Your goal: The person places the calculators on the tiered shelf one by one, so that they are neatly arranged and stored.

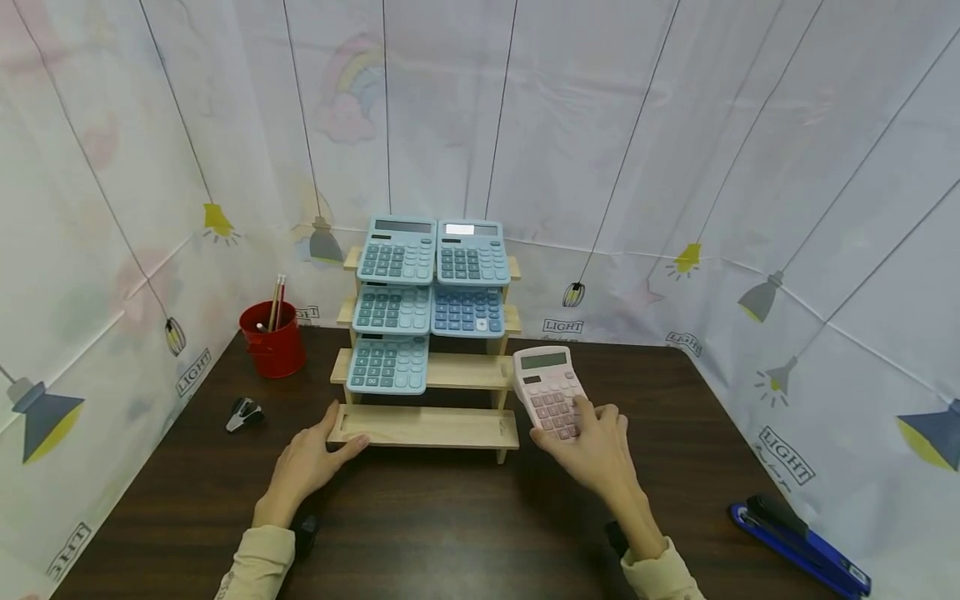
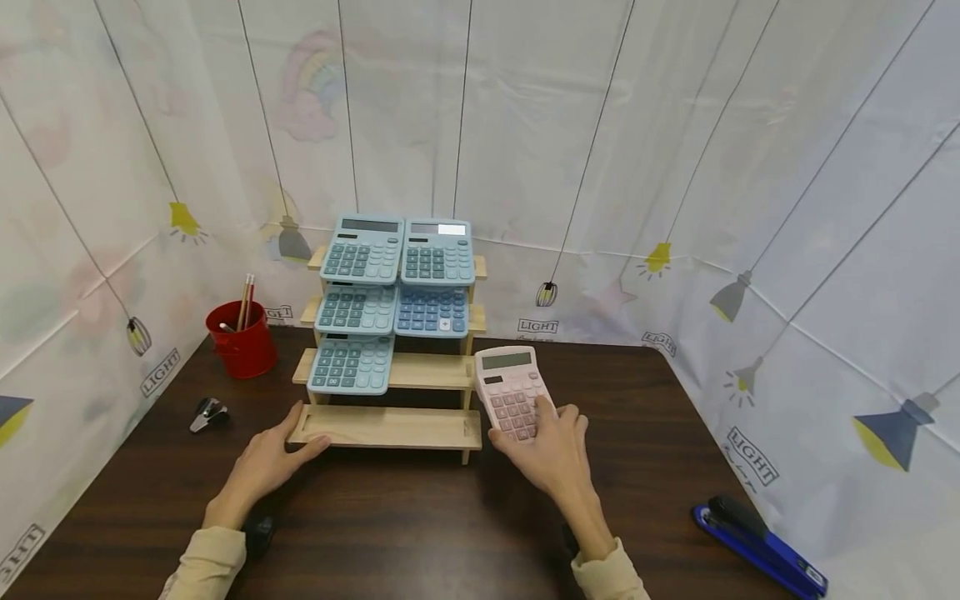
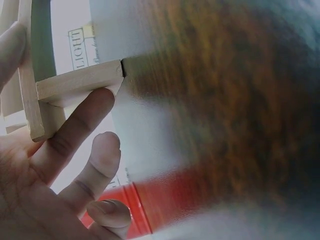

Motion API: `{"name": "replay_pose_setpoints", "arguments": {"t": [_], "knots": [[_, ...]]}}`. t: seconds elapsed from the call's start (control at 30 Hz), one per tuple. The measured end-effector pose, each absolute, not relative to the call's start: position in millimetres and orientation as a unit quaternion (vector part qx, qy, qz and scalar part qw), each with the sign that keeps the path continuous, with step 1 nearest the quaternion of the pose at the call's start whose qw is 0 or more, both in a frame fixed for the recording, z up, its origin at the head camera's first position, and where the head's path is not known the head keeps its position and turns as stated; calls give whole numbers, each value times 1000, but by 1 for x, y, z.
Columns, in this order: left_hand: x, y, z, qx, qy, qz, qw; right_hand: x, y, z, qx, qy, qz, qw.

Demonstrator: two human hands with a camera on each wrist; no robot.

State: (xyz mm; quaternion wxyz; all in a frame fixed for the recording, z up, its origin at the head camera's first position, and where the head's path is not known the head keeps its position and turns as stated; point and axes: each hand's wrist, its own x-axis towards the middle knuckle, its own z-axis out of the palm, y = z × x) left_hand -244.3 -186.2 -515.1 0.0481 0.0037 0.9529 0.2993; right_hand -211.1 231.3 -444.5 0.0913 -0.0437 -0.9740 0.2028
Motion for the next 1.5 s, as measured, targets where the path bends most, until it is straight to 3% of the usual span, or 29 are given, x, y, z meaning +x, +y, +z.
{"name": "replay_pose_setpoints", "arguments": {"t": [0.87, 1.5], "knots": [[-244, -188, -513, 4, 954, 296, 49, -220, 176, -442, 58, -969, 139, 194], [-244, -187, -514, 2, 953, 298, 53, -235, 138, -440, 32, -973, 125, 192]]}}
